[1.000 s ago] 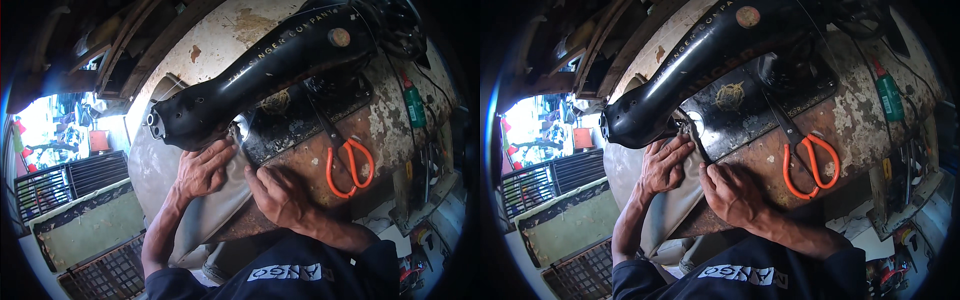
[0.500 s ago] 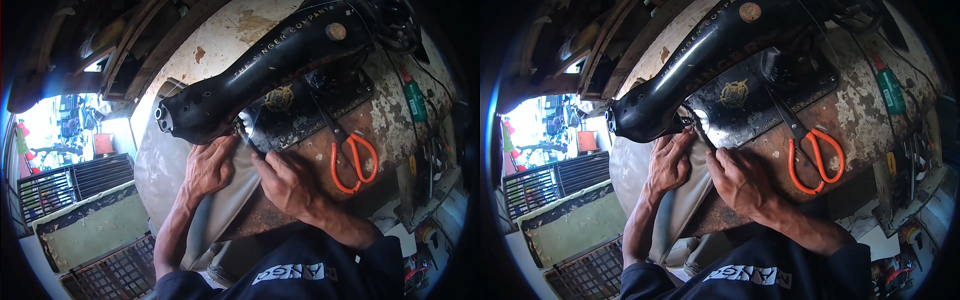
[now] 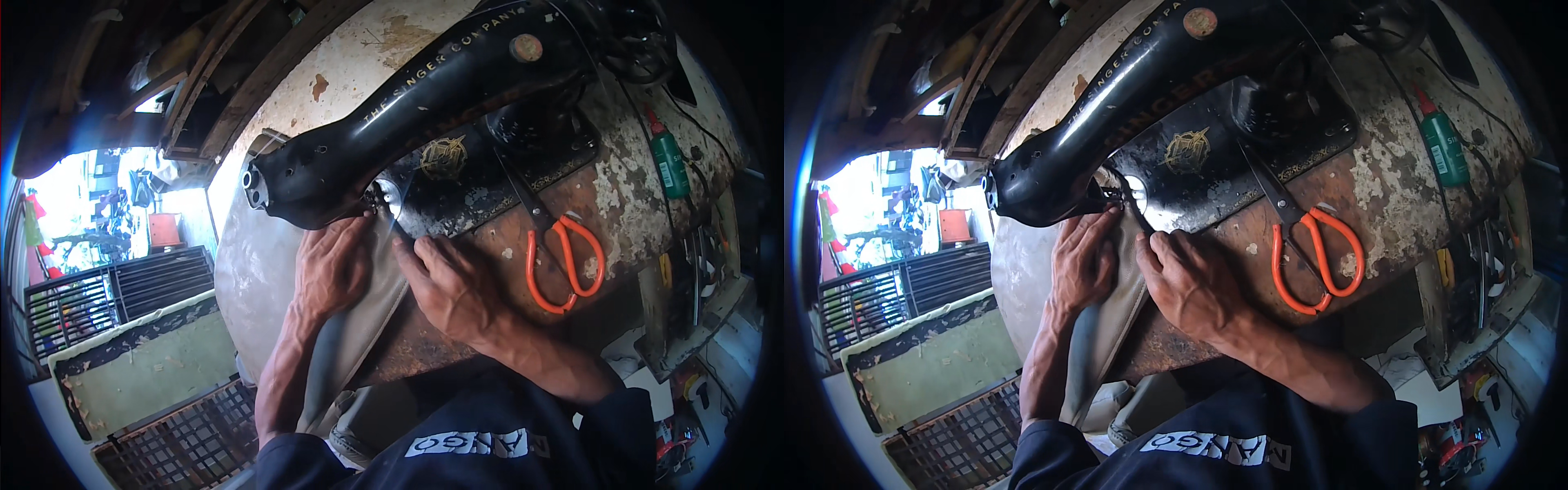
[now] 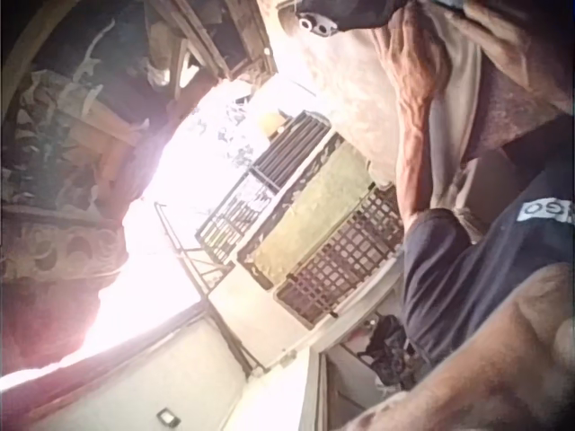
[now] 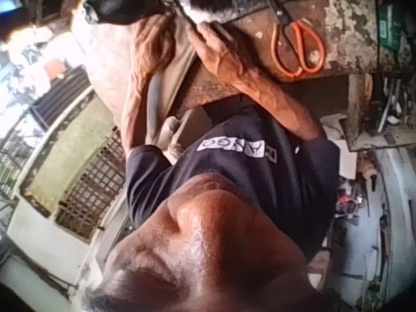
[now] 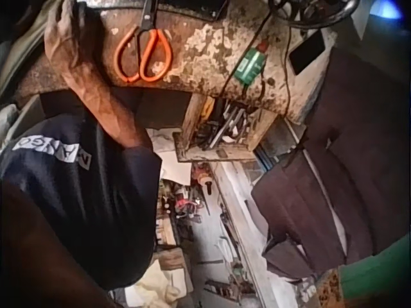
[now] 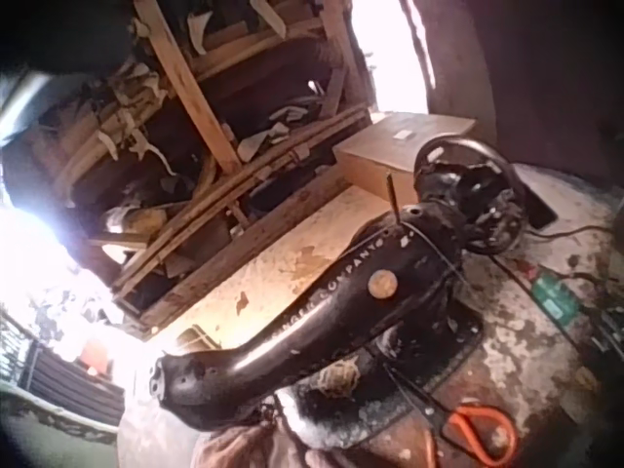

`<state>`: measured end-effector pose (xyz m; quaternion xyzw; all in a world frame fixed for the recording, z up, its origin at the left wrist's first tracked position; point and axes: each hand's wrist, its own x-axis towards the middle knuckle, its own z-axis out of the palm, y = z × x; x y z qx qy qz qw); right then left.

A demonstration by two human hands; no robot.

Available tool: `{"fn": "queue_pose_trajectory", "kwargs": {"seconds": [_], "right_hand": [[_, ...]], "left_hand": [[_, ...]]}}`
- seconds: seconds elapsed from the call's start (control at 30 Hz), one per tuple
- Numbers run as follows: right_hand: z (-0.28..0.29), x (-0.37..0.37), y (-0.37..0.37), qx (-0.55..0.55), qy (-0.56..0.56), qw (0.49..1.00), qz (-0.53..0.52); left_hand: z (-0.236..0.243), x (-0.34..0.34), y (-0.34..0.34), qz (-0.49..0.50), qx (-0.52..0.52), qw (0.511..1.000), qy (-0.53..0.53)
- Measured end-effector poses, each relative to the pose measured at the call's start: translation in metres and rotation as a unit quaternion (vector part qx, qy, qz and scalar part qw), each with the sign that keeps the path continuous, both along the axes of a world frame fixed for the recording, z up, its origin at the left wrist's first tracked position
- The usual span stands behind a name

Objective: The person sews the edge of a fabric cushion cover using a sewing machine, periodically aligning the material and trimming thread with shears.

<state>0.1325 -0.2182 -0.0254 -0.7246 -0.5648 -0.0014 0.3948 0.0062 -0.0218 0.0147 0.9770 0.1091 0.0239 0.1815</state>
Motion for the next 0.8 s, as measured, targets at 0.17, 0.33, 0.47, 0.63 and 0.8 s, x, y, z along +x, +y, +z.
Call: {"fn": "queue_pose_trajectory", "kwargs": {"seconds": [0.17,0.33,0.47,0.63,0.8], "right_hand": [[0.017,-0.001,-0.018,-0.107,-0.043,0.993,0.028],[0.023,0.0,-0.029,-0.127,-0.076,0.989,0.02],[0.036,0.006,-0.031,-0.15,-0.044,0.987,0.044],[0.037,0.077,0.045,-0.165,0.065,0.984,0.031],[0.064,0.123,0.137,-0.407,0.317,0.845,0.14]], "left_hand": [[-0.001,-0.012,-0.036,0.001,0.072,0.997,0.002],[-0.002,-0.015,-0.036,-0.03,0.095,0.995,-0.012],[0.004,-0.015,-0.038,-0.02,0.082,0.996,0.011],[0.001,-0.022,-0.059,0.005,0.046,0.999,0.016],[-0.002,-0.019,-0.066,0.009,0.045,0.999,-0.019]]}}
